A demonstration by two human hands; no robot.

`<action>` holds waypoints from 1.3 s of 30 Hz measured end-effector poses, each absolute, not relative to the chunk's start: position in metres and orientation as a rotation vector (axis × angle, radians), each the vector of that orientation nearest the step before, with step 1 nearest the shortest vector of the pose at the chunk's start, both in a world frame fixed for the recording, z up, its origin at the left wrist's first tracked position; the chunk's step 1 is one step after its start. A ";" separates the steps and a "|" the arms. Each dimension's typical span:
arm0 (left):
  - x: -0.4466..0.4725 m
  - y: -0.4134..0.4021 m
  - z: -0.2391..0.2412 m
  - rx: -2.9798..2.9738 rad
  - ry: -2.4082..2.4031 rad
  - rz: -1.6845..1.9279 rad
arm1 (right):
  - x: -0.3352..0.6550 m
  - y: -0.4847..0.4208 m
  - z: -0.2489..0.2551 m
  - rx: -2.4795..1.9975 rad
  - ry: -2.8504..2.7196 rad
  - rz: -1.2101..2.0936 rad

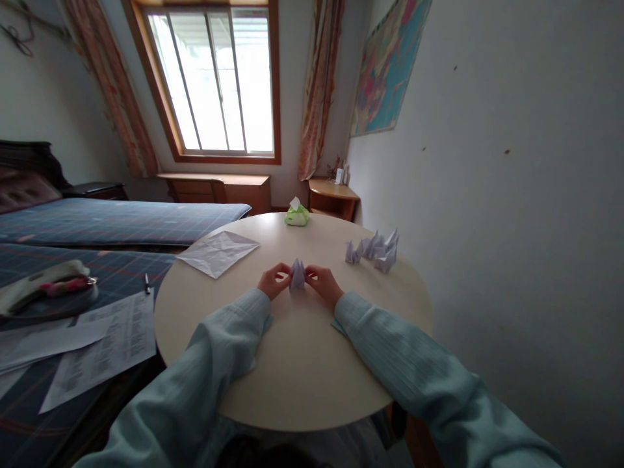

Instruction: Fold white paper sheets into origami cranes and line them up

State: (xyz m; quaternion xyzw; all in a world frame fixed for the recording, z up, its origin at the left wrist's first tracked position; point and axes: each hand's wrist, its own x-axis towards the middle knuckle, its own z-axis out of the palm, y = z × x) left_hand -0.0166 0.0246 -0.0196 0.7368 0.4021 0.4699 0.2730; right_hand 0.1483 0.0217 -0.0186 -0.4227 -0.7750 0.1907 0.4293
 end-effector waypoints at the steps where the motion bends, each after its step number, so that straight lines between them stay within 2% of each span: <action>1: -0.017 0.026 -0.022 1.997 1.080 1.223 | 0.148 0.021 -0.018 -1.057 -1.934 0.476; 12: -0.021 0.035 -0.028 1.968 1.206 1.194 | 0.149 0.025 -0.019 -1.152 -1.927 0.257; 29: -0.028 0.043 -0.033 1.873 1.377 1.197 | 0.152 0.031 -0.023 -1.257 -1.877 0.315; 39: -0.022 0.038 -0.031 1.923 1.089 1.154 | 0.148 0.019 -0.015 -0.971 -1.907 0.303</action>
